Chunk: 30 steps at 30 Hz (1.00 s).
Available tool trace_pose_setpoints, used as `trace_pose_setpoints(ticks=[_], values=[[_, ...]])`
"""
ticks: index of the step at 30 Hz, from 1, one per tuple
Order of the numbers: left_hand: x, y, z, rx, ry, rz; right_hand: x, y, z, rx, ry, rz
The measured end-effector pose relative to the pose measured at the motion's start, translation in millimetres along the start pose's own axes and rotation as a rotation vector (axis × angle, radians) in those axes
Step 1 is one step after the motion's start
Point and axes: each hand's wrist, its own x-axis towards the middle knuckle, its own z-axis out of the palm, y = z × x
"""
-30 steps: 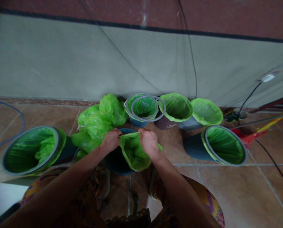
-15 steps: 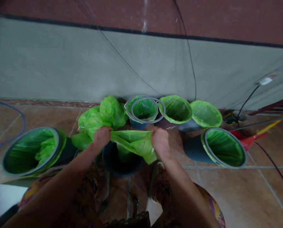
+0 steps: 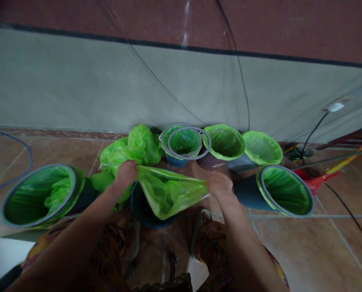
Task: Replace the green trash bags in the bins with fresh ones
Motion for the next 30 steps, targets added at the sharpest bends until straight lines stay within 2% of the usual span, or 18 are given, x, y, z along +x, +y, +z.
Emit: trace_pose_setpoints(ticks=[3,7,10,16,21,24,26,30], values=[[-5,14,2.4,-0.093,0.03,0.083,-6,-17,3,0.009,-0.038,-0.146],[-15,35,3.4,-0.166,0.031,0.182,-13,-47,15,-0.014,0.018,-0.315],[-20,43,2.5,-0.209,0.014,0.245,-13,-62,29,0.022,0.043,-0.41],[-22,43,-0.6,-0.354,0.041,0.338,-12,-71,47,0.051,0.153,-0.447],[-31,53,0.9,-0.466,0.005,0.537,-24,-86,49,0.123,0.282,-0.588],[-38,61,2.9,-0.458,-0.014,0.632,-30,-95,47,0.13,0.286,-0.648],[-40,62,4.5,-0.427,-0.01,0.621,-32,-97,43,0.114,0.251,-0.641],[-38,56,7.5,-0.295,-0.006,0.517,-34,-95,35,0.088,0.176,-0.547]])
